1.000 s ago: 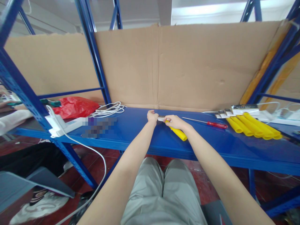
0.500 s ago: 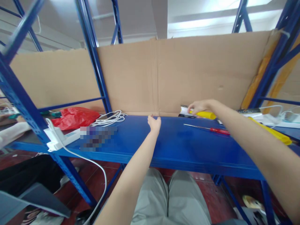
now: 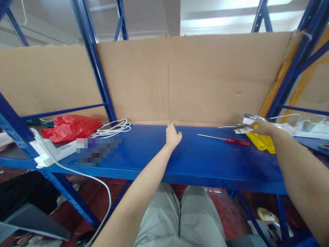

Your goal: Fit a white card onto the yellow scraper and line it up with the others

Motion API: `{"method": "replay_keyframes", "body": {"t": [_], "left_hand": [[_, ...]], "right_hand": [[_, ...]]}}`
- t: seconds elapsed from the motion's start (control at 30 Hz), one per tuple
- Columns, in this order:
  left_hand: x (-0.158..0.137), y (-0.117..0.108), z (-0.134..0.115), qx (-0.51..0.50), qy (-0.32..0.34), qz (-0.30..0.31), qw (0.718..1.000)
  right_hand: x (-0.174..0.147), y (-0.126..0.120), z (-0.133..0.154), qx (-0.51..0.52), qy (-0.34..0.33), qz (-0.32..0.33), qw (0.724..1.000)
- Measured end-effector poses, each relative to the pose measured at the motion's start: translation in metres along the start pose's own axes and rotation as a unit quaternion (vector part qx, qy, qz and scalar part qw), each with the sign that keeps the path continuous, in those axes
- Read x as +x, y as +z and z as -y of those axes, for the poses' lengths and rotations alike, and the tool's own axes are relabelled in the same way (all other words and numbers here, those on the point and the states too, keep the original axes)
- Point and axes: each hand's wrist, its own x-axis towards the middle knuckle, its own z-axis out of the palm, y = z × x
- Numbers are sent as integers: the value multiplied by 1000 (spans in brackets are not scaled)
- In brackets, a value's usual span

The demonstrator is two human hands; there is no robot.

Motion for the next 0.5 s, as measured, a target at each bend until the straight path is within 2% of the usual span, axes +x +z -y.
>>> {"method": "replay_keyframes", "body": {"t": [0.03, 0.1, 0.33, 0.5], "left_hand": [[0, 0, 1, -1, -2, 0, 1000], [1, 0, 2, -3, -5, -2, 1000], [1, -2, 2, 5, -9, 9, 1000], [2, 0, 5, 6, -3, 18, 1000]], "right_hand": [[-2, 5, 6, -12, 34, -8, 999], [-6, 10, 22, -34, 54, -5, 998], [-10, 17, 76, -56, 9, 48, 997], [-6, 33, 91, -5, 19, 76, 997]]}}
